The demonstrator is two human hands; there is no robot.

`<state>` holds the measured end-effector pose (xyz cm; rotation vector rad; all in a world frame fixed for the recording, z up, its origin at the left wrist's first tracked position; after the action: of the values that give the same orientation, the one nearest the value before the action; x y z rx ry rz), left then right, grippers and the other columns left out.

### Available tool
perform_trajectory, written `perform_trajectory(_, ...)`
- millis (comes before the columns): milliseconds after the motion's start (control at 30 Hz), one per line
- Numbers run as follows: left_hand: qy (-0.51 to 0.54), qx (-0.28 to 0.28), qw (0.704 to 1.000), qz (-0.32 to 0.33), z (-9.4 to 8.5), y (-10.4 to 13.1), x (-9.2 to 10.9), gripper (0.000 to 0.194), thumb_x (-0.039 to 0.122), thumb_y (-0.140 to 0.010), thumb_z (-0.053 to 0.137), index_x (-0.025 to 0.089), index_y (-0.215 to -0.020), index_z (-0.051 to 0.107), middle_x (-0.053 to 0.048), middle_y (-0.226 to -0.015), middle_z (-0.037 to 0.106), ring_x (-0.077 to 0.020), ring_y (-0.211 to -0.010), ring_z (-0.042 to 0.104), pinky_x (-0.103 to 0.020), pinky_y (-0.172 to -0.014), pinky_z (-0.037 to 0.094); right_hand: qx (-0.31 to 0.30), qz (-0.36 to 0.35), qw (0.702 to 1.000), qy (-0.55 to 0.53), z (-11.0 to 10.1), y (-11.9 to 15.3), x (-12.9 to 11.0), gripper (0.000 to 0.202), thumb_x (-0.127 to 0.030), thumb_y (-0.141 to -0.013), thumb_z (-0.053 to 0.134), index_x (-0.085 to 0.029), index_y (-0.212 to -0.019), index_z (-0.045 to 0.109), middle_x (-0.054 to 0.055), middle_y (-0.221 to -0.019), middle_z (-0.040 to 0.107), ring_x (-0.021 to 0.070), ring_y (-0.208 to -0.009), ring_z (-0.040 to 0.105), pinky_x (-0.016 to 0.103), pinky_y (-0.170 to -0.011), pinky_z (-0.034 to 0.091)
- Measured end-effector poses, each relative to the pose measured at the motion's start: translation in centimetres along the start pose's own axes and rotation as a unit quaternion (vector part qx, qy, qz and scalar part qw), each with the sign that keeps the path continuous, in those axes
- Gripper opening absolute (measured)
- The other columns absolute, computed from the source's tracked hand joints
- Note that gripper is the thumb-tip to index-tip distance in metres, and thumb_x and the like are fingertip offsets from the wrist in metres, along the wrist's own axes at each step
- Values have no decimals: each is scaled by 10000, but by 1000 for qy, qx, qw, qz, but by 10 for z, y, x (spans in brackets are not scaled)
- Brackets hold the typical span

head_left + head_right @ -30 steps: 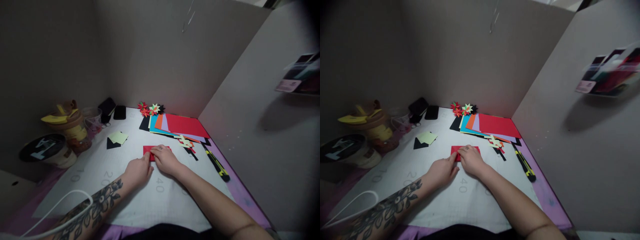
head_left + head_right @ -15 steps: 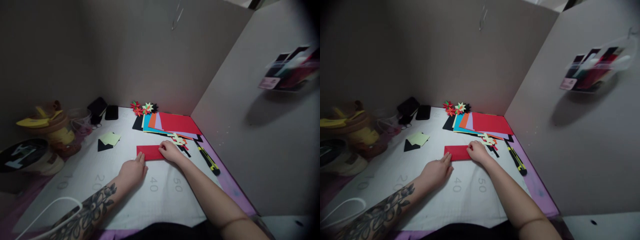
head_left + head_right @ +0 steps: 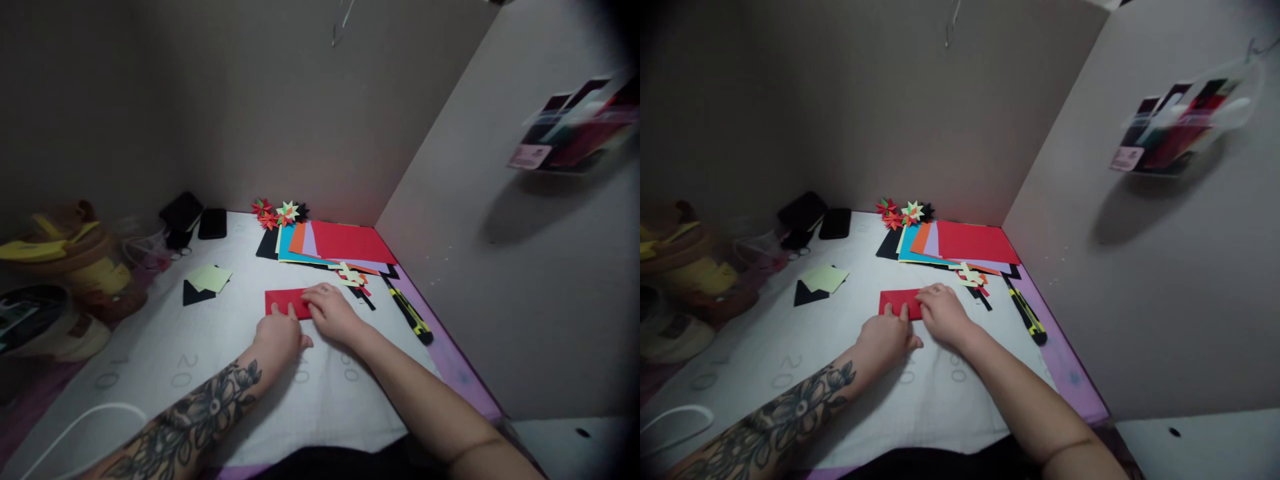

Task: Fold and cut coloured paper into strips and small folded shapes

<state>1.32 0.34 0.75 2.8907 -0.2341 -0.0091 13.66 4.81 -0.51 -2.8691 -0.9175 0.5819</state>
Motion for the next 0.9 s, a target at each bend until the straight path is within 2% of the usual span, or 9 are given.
perform_trajectory(67, 4, 9, 1000, 15, 2, 0, 0, 726, 503, -812, 534, 21, -1345, 425, -360, -1202, 524, -321, -825, 671, -353, -640, 506, -28, -43, 999, -5, 6, 12, -13, 397, -170, -842, 434, -193, -1215, 566, 55, -1256, 574, 211, -1174, 440, 362, -1004, 312)
perform_trajectory(133, 4, 14, 1000, 25, 2, 1, -1, 700, 480, -826, 510, 13, -1342, 425, -344, -1173, 552, -311, -827, 670, -346, -643, 509, -58, -47, 997, 3, 12, 22, -19, 484, -194, -845, 422, -179, -1327, 470, 58, -1352, 503, 233, -1264, 373, 403, -1056, 273)
perform_trajectory(233, -4, 2, 1000, 25, -1, 1, -1, 774, 536, -799, 520, 9, -1354, 405, -331, -1161, 565, -325, -873, 658, -360, -675, 515, -115, -28, 993, 31, 17, 32, -16, 540, -253, -869, 387, -208, -1406, 360, 35, -1441, 394, 272, -1355, 248, 500, -1092, 196)
perform_trajectory(333, -15, -22, 1000, 15, -3, 1, -1, 865, 601, -767, 534, 19, -1383, 366, -351, -1231, 509, -343, -921, 645, -380, -714, 511, -153, 5, 986, 65, 15, 43, -3, 560, -325, -893, 350, -212, -1438, 290, 31, -1490, 296, 301, -1393, 137, 573, -1088, 134)
perform_trajectory(400, -17, -30, 999, 6, -3, 2, 0, 913, 633, -743, 548, 38, -1404, 337, -369, -1275, 456, -354, -931, 642, -384, -716, 508, -157, 46, 983, 88, 11, 50, 7, 556, -349, -906, 320, -197, -1440, 288, 36, -1500, 267, 322, -1396, 107, 600, -1081, 109)
perform_trajectory(500, -16, -19, 1000, 18, 0, 3, 2, 925, 679, -715, 541, 142, -1432, 308, -347, -1272, 477, -368, -906, 648, -392, -684, 507, -144, 95, 978, 118, 4, 57, 16, 550, -358, -915, 303, -181, -1436, 301, 49, -1500, 261, 349, -1395, 78, 630, -1068, 78)
perform_trajectory(600, -24, -16, 999, 38, 1, 5, 5, 891, 691, -709, 531, 223, -1433, 304, -320, -1244, 519, -383, -915, 645, -392, -659, 508, -118, 72, 982, 126, 1, 57, 9, 566, -333, -905, 338, -179, -1446, 273, 53, -1516, 213, 330, -1403, 24, 614, -1080, 60)
perform_trajectory(733, -29, -23, 998, 42, 1, 7, 7, 818, 663, -762, 488, 237, -1434, 298, -310, -1226, 538, -394, -948, 633, -401, -660, 508, -146, -17, 986, 76, 8, 55, -6, 565, -313, -904, 344, -172, -1446, 271, 54, -1508, 239, 263, -1405, 114, 499, -1119, 142)
perform_trajectory(900, -22, -27, 999, 1, 4, 19, -8, 824, 637, -769, 509, 169, -1424, 333, -350, -1319, 423, -369, -862, 661, -402, -657, 510, -153, -7, 987, 47, 14, 56, -6, 539, -307, -911, 328, -178, -1433, 305, 54, -1492, 281, 264, -1390, 183, 499, -1113, 171)
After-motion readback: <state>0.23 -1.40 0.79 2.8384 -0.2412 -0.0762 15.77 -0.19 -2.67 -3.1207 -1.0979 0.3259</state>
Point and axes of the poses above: each hand's wrist, its own y-axis away from the middle knuckle, its own z-axis out of the palm, x = y × z, the point moved 3 cm from there along -y, towards the middle knuckle
